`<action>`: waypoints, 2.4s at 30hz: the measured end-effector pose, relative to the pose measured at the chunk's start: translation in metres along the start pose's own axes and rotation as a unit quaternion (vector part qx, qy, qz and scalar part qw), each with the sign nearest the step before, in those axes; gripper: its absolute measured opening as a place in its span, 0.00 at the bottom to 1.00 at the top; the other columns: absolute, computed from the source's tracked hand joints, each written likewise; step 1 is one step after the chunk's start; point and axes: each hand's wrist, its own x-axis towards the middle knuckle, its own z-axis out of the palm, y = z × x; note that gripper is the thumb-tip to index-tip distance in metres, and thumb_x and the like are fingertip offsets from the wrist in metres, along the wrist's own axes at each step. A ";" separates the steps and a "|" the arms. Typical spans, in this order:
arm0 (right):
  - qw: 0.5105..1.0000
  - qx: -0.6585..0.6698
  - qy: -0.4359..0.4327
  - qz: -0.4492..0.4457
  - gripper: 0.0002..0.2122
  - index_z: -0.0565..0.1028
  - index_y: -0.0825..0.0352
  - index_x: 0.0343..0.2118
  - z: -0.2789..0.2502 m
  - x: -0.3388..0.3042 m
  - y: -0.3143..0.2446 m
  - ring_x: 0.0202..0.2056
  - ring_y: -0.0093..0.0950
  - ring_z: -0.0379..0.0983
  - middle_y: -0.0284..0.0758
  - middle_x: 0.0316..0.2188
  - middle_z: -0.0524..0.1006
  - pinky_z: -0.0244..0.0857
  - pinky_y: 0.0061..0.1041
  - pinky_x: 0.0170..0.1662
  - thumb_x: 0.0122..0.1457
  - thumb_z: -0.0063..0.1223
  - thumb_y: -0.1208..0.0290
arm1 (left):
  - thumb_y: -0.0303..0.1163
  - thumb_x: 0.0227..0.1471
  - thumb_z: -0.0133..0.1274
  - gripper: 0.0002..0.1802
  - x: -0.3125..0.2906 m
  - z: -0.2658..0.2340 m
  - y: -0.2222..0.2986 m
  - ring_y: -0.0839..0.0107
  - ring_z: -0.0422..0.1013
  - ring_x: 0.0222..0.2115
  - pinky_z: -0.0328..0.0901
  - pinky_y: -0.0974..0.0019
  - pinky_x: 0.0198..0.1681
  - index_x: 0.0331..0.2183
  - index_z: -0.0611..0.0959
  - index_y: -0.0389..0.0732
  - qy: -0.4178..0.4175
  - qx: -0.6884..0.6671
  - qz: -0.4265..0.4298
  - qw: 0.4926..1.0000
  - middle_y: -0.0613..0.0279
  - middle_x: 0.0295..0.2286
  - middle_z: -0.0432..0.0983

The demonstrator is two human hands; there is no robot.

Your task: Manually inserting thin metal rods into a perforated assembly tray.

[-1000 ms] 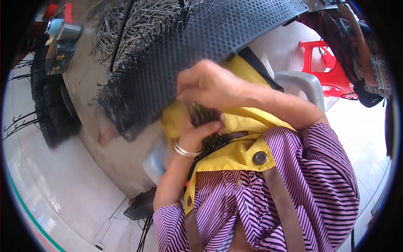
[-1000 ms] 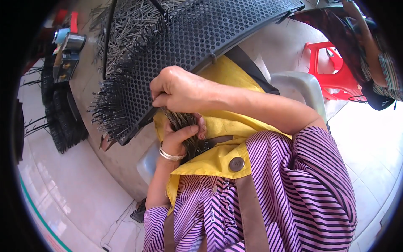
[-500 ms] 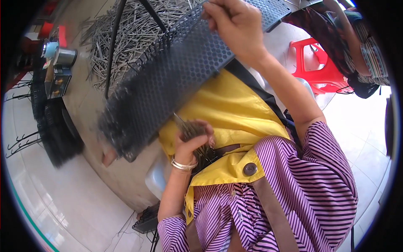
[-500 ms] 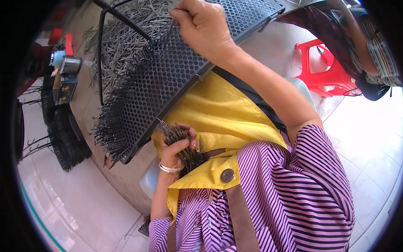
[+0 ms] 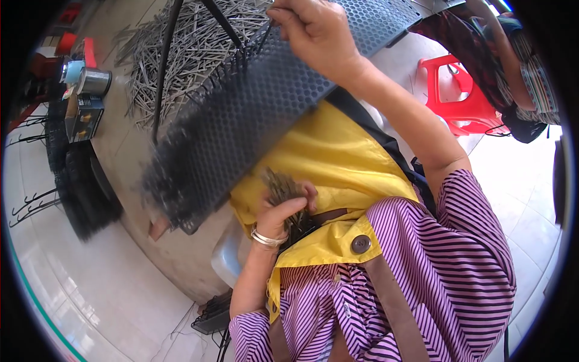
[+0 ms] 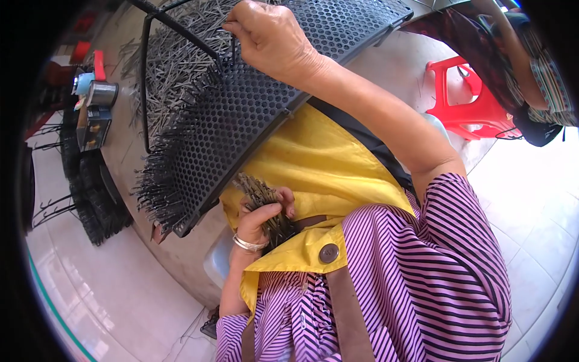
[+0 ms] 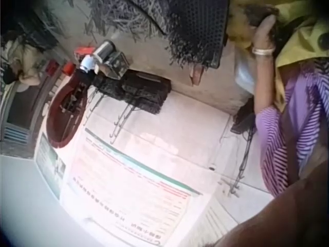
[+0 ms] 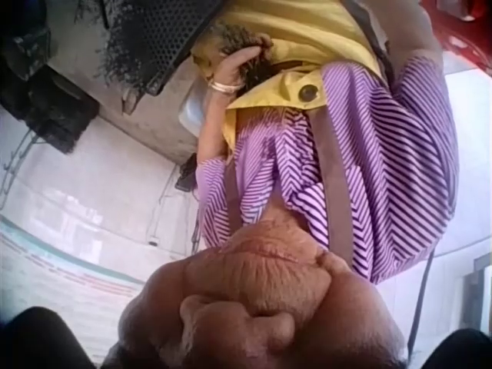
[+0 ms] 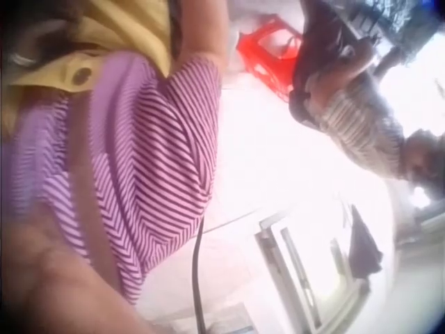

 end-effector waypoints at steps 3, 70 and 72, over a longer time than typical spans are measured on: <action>0.993 0.069 -0.052 0.083 0.05 0.63 0.70 0.22 0.002 0.001 0.000 0.21 0.44 0.64 0.44 0.18 0.66 0.57 0.36 0.23 0.47 0.48 0.82 | 0.22 0.39 0.51 0.09 0.002 0.001 -0.003 0.66 0.69 0.24 0.65 0.66 0.28 0.28 0.75 0.31 -0.017 0.068 0.009 0.997 0.54 0.21 0.72; 0.963 0.118 -0.018 0.244 0.02 0.70 0.70 0.28 -0.006 -0.009 -0.012 0.15 0.19 0.67 0.33 0.14 0.70 0.60 0.17 0.17 0.52 0.46 0.80 | 0.25 0.44 0.49 0.08 0.000 0.002 -0.003 0.71 0.63 0.14 0.59 0.70 0.18 0.31 0.72 0.33 0.010 0.003 0.008 1.000 0.58 0.16 0.66; 0.969 0.131 -0.009 0.211 0.02 0.70 0.70 0.28 -0.005 -0.009 -0.010 0.15 0.20 0.68 0.34 0.14 0.69 0.60 0.18 0.18 0.52 0.46 0.80 | 0.25 0.44 0.50 0.09 0.001 0.003 -0.003 0.71 0.63 0.14 0.59 0.70 0.18 0.31 0.72 0.33 0.014 0.006 0.005 1.000 0.58 0.16 0.66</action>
